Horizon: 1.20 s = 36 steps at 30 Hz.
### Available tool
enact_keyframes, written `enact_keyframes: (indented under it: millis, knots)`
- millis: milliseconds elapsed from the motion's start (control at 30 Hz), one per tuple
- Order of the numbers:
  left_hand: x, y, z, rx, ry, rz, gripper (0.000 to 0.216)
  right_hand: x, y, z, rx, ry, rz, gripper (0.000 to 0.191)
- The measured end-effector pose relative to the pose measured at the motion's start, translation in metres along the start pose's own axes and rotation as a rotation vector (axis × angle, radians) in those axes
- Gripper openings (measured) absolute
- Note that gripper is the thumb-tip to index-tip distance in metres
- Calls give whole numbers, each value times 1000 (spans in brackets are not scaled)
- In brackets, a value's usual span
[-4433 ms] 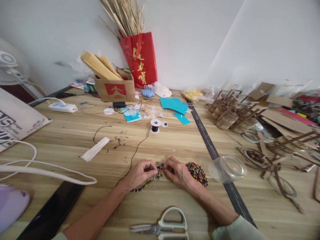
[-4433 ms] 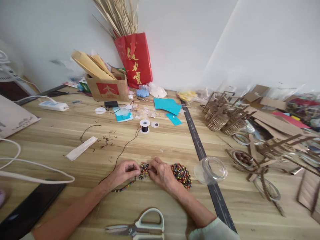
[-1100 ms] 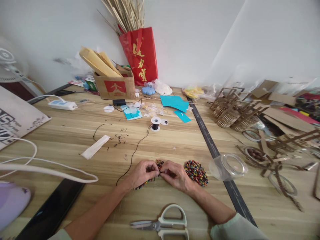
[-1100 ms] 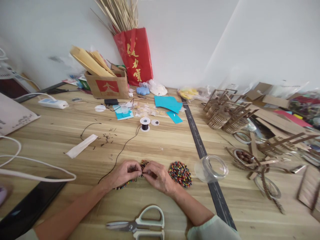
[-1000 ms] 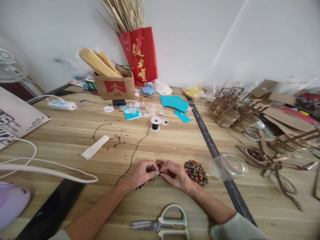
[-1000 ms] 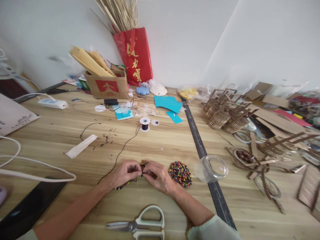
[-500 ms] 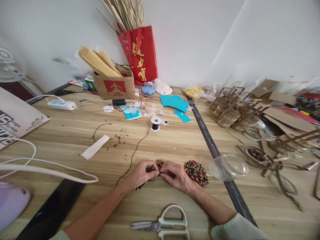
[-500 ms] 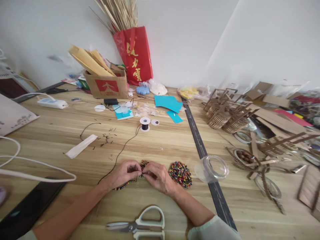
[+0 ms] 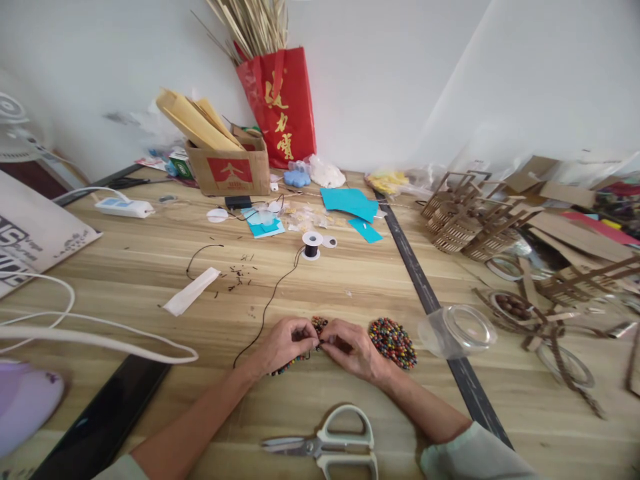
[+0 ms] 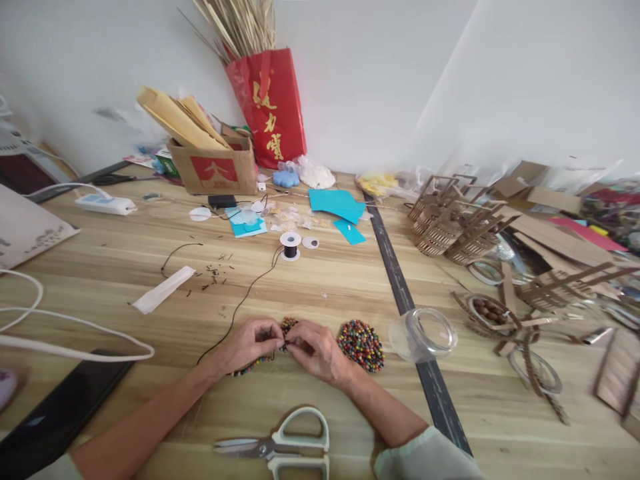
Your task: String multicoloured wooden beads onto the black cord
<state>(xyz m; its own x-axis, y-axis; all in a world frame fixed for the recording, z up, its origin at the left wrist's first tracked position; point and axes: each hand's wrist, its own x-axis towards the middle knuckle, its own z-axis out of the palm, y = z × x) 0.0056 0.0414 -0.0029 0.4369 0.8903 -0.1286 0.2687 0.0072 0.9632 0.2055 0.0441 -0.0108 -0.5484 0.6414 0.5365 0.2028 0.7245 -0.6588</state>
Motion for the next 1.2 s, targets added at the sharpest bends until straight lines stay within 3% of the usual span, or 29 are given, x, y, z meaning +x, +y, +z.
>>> enact_keyframes:
  millis: [1200]
  knots:
    - [0, -1, -2, 16, 3, -1, 13, 1, -1, -2, 48, 24, 41, 12]
